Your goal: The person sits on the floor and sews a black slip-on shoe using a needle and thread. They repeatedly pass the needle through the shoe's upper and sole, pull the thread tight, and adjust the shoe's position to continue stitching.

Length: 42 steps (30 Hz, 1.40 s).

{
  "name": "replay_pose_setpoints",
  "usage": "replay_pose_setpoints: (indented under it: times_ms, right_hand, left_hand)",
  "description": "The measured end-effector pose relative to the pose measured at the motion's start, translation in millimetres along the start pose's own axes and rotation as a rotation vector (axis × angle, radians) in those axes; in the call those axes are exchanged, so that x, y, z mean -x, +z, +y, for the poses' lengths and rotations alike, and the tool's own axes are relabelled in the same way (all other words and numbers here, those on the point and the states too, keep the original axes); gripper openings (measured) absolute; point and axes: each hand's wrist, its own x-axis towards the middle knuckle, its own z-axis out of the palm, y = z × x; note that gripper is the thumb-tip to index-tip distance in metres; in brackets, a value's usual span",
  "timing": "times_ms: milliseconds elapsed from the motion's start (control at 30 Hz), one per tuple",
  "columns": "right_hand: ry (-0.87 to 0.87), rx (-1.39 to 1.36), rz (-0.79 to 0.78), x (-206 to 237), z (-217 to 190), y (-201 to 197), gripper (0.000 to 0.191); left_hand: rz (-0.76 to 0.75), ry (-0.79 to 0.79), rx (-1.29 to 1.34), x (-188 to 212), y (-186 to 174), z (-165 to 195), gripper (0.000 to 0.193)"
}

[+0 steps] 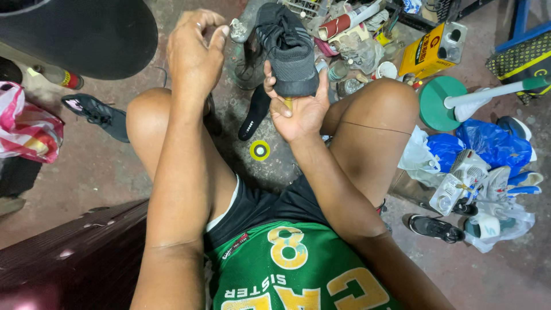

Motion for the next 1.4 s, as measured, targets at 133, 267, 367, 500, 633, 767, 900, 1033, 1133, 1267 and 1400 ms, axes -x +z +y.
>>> replay_pose_setpoints:
  times_ms: [133, 267, 367, 500, 633, 767, 900, 1033, 1133, 1267, 1400]
  right_hand:
    - [-0.017, 0.006, -0.011, 2.0, -3.9, 5.2, 0.084]
    - [-0.036, 0.016, -0.02, 7.0, -6.2, 7.4, 0.083]
    - [-0.038, 0.013, -0.032, 10.7, -7.0, 8.2, 0.083]
    - [-0.033, 0.026, -0.047, 13.2, -7.1, 10.0, 0.081]
    - [-0.04, 0.059, -0.033, 14.6, -7.0, 10.3, 0.08]
    - [-0.086, 0.127, -0.027, 15.5, -8.4, 7.4, 0.071]
    - [-0.174, 0.305, 0.055, 15.4, -10.6, 1.1, 0.06]
    - [-0.264, 0.358, 0.095, 14.4, -14.3, -6.5, 0.049]
    - [-0.29, 0.443, 0.151, 11.3, -18.7, -11.2, 0.05]
    - [-0.268, 0.448, 0.113, 9.9, -24.2, -17.9, 0.054]
    - [-0.235, 0.434, 0.067, 11.7, -28.9, -25.4, 0.056]
  left_hand:
    - [0.002, 0.032, 0.07, 1.0, 6.6, 13.4, 0.008]
    - [0.004, 0.091, 0.108, 1.1, 11.2, 24.4, 0.007]
    - [-0.01, 0.117, 0.169, 1.6, 14.6, 31.1, 0.007]
    - [-0.011, 0.13, 0.21, 2.1, 20.3, 38.3, 0.007]
    - [-0.051, 0.176, 0.171, 0.5, 22.6, 41.9, 0.011]
    - [-0.18, 0.307, 0.112, 4.1, 25.5, 43.3, 0.026]
    - [-0.286, 0.317, 0.166, 15.0, 40.2, 44.1, 0.033]
    - [-0.324, 0.4, 0.104, 22.3, 53.7, 42.9, 0.036]
    - [-0.387, 0.385, 0.099, 25.3, 56.0, 41.7, 0.036]
    - [-0.395, 0.4, 0.145, 26.7, 51.5, 44.7, 0.033]
    - [-0.38, 0.426, 0.148, 28.3, 43.8, 47.8, 0.036]
